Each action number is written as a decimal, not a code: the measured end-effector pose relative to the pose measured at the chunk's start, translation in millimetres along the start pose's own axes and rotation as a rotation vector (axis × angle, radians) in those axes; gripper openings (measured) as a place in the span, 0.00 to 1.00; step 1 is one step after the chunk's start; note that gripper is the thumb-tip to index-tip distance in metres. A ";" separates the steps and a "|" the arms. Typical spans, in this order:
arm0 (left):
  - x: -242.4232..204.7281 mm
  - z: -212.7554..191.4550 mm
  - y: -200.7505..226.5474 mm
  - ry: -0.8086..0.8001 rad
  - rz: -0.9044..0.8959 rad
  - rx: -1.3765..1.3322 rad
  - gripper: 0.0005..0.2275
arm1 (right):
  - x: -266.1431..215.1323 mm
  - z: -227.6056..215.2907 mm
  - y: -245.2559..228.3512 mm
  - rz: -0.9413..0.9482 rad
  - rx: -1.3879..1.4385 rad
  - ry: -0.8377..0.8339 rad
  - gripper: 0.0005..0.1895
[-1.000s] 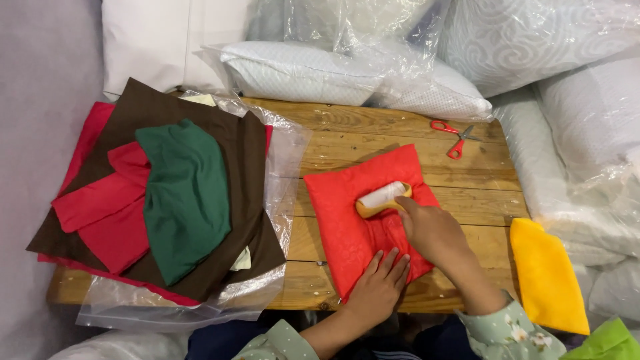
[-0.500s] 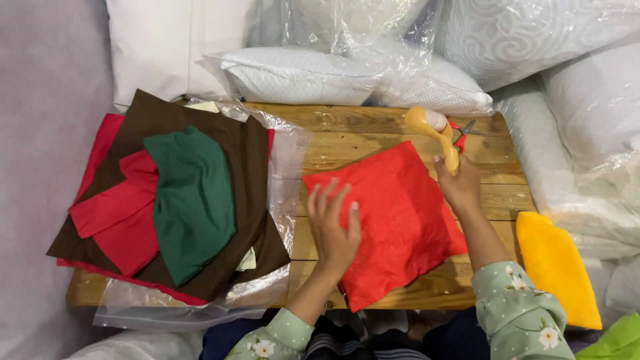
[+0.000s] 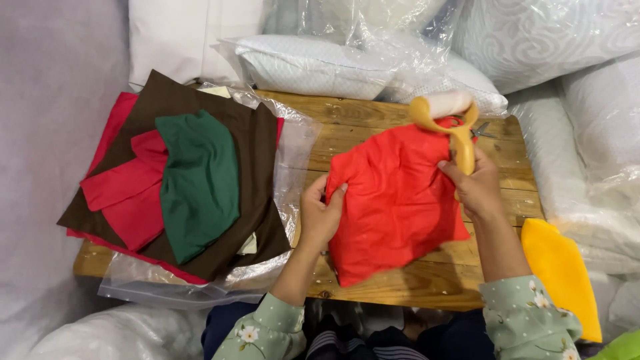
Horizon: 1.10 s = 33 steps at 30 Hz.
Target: Stuffing a red pillowcase with fiberfill, cleaning it with a lint roller, and sealing it in a plastic bag.
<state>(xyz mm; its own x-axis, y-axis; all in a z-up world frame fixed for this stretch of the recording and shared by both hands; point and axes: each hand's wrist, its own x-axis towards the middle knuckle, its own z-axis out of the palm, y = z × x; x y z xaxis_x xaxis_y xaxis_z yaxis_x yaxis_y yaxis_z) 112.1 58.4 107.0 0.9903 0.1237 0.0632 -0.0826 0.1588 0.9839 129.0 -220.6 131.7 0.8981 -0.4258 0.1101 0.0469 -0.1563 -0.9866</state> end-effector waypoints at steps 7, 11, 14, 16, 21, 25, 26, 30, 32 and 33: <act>-5.7 -20.6 50.3 -0.158 0.719 0.175 0.14 | -17.0 -65.2 -41.0 -0.161 -0.097 0.068 0.13; -4.2 -29.1 11.2 -0.637 0.535 0.500 0.11 | -34.9 -72.3 -57.1 -0.221 -0.323 0.080 0.09; -12.6 -25.4 -11.5 -0.968 0.255 0.844 0.09 | -37.2 -70.8 -58.5 -0.199 -0.536 0.077 0.05; -24.2 -17.3 -12.3 -1.091 0.053 0.939 0.11 | -40.0 -68.7 -55.0 -0.173 -0.706 0.071 0.08; -54.2 19.0 -8.4 -0.322 0.477 0.850 0.26 | -65.2 -40.6 -89.2 -0.159 -0.723 -0.437 0.31; -73.2 30.6 -68.5 -0.375 0.192 1.149 0.50 | -68.9 -34.1 -49.3 -0.159 -0.958 -0.681 0.25; -77.5 32.5 -85.8 -0.244 0.371 1.354 0.50 | -71.0 -26.3 -45.4 -0.039 -1.099 -0.674 0.25; -83.1 36.9 -96.2 -0.133 0.523 1.538 0.47 | -66.8 11.7 -45.4 0.189 -1.272 -0.610 0.26; -84.0 33.3 -94.7 -0.140 0.514 1.551 0.46 | -63.7 19.1 -35.3 0.145 -1.253 -0.596 0.26; -84.2 32.4 -93.6 -0.138 0.509 1.566 0.45 | -61.1 22.9 -31.2 0.092 -1.232 -0.581 0.26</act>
<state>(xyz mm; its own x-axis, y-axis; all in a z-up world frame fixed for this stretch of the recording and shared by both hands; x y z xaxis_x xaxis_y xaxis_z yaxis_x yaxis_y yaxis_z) 40.0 1.4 15.0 0.9073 -0.2455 0.3414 -0.2802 -0.9583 0.0554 82.6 -169.3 153.0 0.9438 -0.0933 -0.3171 -0.1651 -0.9642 -0.2077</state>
